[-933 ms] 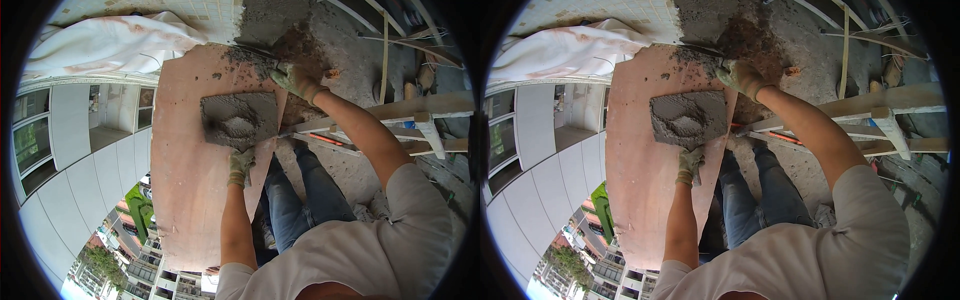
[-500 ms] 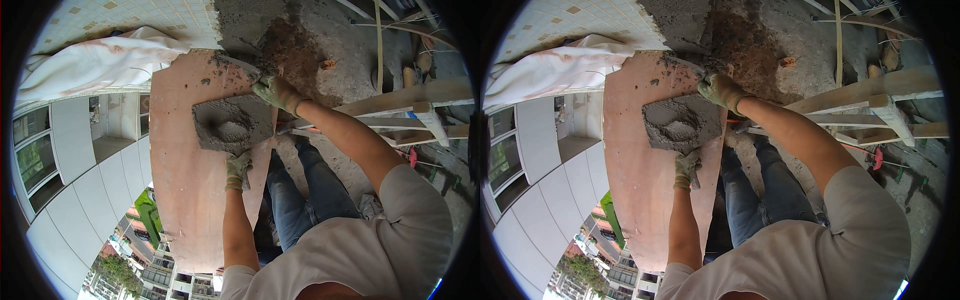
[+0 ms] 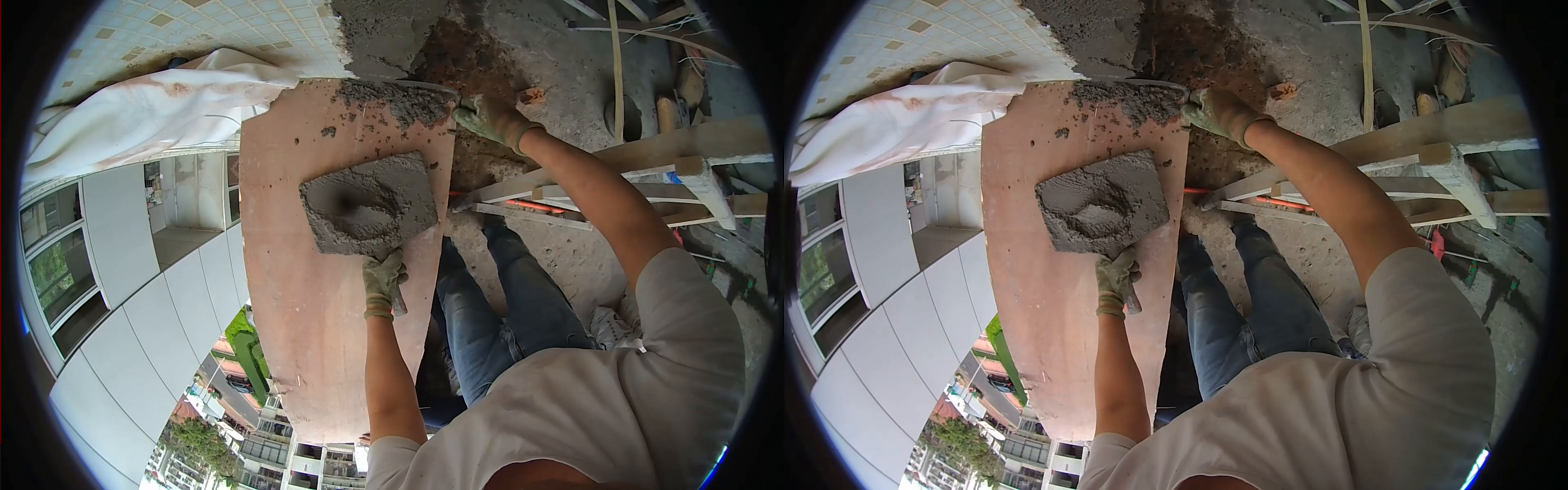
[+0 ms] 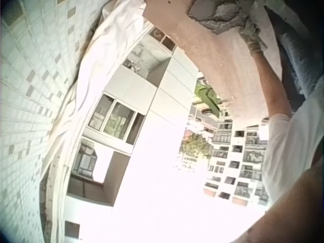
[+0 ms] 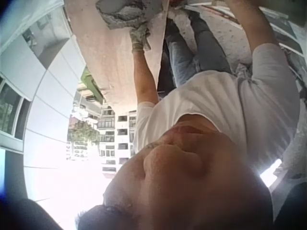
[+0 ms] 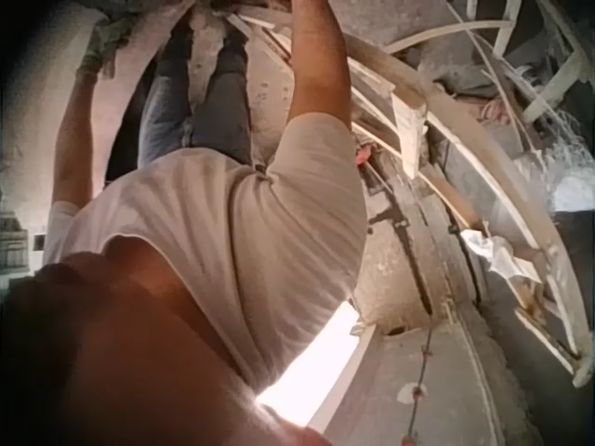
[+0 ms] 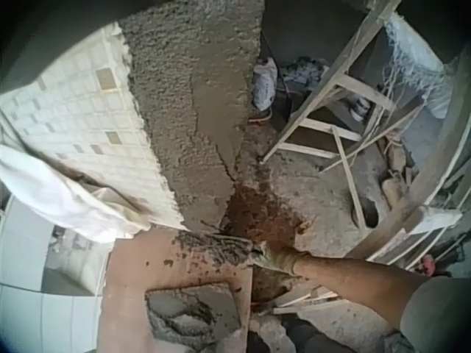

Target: Applying mortar to a brick wall using a trowel and hawk board.

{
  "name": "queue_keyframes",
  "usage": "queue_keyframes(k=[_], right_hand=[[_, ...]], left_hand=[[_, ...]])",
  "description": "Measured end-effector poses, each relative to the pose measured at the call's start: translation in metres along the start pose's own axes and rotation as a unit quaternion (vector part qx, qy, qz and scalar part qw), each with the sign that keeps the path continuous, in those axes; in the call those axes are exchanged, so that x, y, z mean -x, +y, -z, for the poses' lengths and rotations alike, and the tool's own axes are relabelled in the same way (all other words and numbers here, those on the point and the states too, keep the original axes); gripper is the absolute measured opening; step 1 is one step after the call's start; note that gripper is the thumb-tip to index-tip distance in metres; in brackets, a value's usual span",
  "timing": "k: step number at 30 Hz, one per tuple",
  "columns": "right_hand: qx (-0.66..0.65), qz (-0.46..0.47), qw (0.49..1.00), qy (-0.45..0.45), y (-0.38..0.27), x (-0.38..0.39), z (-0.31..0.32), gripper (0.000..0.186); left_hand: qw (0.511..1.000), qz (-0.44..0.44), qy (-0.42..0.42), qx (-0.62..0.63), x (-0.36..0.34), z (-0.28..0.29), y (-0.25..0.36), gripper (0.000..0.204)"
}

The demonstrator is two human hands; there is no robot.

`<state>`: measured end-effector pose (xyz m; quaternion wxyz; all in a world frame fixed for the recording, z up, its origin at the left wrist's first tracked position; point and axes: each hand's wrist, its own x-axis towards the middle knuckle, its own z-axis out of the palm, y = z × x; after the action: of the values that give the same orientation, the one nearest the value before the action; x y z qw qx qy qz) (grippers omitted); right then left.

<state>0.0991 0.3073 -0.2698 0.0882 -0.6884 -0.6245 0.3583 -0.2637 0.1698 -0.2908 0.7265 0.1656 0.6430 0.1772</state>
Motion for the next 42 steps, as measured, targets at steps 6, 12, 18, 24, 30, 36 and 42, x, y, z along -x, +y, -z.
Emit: queue_keyframes(k=[6, 12, 18, 24, 30, 36, 42], right_hand=[[0.047, 0.052, 0.995, 0.065, -0.023, 0.011, 0.016, 0.034], [0.072, -0.005, 0.996, 0.053, -0.028, 0.008, -0.002, 0.034], [0.068, -0.007, 0.997, 0.028, -0.046, 0.01, 0.044, 0.033], [-0.22, 0.042, 0.973, 0.059, -0.048, 0.076, 0.029, 0.018], [-0.614, -0.3, 0.73, 0.01, -0.048, 0.071, -0.033, 0.035], [-0.666, -0.388, 0.637, 0.029, -0.064, -0.024, -0.042, 0.031], [-0.712, -0.357, 0.603, 0.044, -0.081, -0.039, -0.011, 0.021]], left_hand=[[1.0, -0.004, 0.013, 0.021, 0.009, -0.002, -0.001, 0.014], [1.0, 0.0, -0.007, 0.025, 0.01, -0.011, -0.002, 0.015], [1.0, -0.004, 0.002, 0.028, 0.013, -0.021, -0.005, 0.014], [0.998, 0.011, -0.013, 0.053, 0.014, -0.024, -0.014, 0.014], [1.0, -0.001, 0.015, 0.012, 0.022, -0.031, -0.01, 0.014], [0.999, 0.012, 0.043, -0.02, 0.029, -0.028, -0.016, 0.014], [0.998, 0.01, 0.056, -0.01, 0.032, -0.028, -0.022, 0.014]])
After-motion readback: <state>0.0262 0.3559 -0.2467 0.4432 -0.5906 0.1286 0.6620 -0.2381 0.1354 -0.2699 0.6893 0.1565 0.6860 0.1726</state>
